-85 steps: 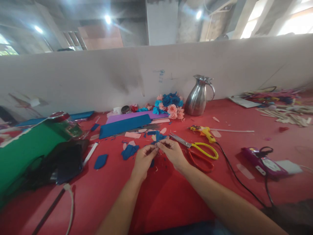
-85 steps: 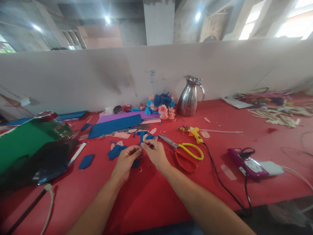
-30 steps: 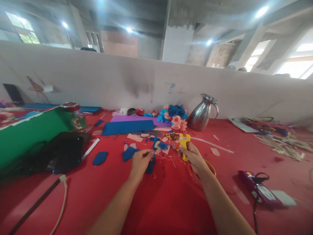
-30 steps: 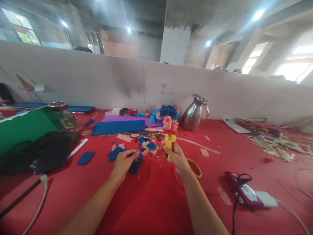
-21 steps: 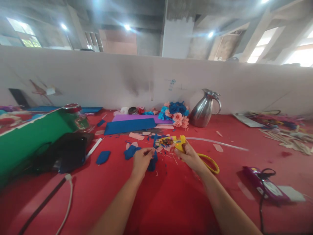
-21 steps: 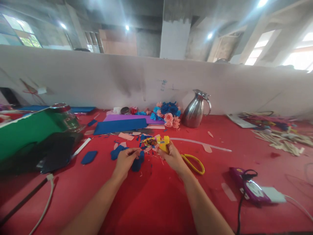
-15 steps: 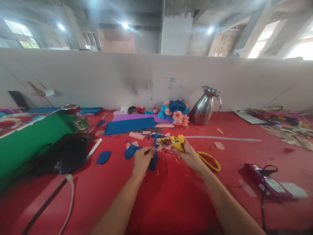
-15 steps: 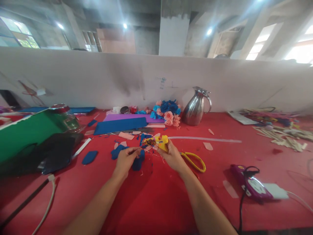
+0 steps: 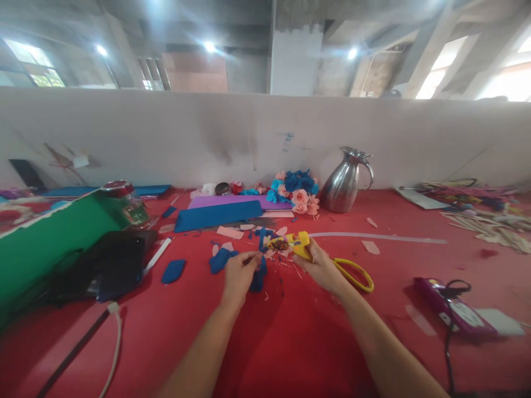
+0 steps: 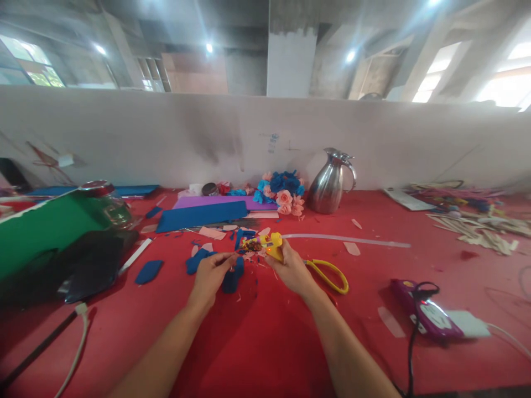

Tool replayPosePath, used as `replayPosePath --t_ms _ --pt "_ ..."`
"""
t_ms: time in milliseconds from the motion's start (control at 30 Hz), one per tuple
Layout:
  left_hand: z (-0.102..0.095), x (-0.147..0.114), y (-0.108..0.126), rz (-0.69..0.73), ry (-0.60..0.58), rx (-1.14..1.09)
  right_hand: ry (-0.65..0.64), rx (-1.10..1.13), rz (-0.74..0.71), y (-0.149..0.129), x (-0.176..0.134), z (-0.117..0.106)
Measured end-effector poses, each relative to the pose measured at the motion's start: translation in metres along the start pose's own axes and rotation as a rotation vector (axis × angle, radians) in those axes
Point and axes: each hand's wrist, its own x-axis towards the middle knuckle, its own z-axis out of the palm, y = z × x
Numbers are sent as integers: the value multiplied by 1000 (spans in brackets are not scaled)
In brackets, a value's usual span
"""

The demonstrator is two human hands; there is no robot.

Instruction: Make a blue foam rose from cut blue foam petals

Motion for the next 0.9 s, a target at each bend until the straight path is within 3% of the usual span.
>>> replayPosePath --t_ms 400,567,667,733,833,900 --pt "0 -1 3 -9 2 -2 -5 -10 -34 2 0 1" --pt "0 -1 5 3 -6 12 85 45 9 1 3 -5" --pt "-1 -2 6 -5 -4 2 179 110 88 8 9 -27" --pt "-2 -3 7 -6 -11 -13 269 35 187 18 15 -51" --pt "-1 -5 8 12 -26 -32 344 -222 421 39 21 -96" --pt "-1 -6 9 13 -41 -50 304 -521 570 49 22 -122"
